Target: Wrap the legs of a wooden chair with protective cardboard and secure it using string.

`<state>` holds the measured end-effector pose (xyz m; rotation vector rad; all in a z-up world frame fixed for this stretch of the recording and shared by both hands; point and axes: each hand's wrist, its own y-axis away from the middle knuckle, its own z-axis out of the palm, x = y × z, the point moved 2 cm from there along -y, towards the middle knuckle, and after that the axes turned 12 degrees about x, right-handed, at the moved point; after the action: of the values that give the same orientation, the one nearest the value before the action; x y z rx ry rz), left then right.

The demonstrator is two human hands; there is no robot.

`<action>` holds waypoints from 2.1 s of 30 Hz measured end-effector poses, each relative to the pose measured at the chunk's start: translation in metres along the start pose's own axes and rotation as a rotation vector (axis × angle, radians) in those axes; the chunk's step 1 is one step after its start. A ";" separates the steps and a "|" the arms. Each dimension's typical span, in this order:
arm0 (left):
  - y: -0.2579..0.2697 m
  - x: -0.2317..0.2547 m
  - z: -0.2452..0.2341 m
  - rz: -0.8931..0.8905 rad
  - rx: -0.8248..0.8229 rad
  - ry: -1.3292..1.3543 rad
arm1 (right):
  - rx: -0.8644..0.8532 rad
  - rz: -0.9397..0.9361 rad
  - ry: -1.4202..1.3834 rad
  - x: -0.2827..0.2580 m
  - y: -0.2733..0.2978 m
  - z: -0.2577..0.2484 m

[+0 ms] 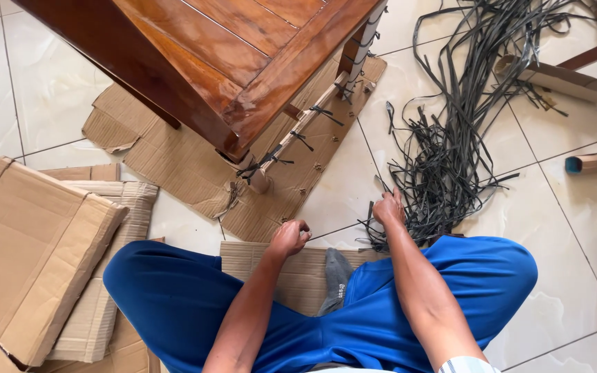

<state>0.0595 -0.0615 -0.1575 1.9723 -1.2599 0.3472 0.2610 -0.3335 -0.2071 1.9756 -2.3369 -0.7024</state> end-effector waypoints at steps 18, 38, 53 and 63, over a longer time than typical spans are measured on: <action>-0.011 -0.002 -0.013 -0.153 0.311 0.516 | -0.356 -0.267 -0.461 -0.121 0.106 -0.033; 0.017 -0.022 -0.069 -0.437 0.823 1.392 | -0.350 -0.573 0.000 -0.108 0.143 -0.016; 0.021 -0.058 -0.097 -0.555 1.231 1.582 | -0.159 -0.467 0.069 -0.110 0.139 -0.032; 0.048 -0.046 -0.126 -0.493 1.471 1.390 | -0.146 -0.444 0.128 -0.111 0.140 -0.031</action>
<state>0.0167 0.0488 -0.0775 1.9789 0.6445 2.2671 0.1615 -0.2250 -0.1011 2.4102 -1.7353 -0.7074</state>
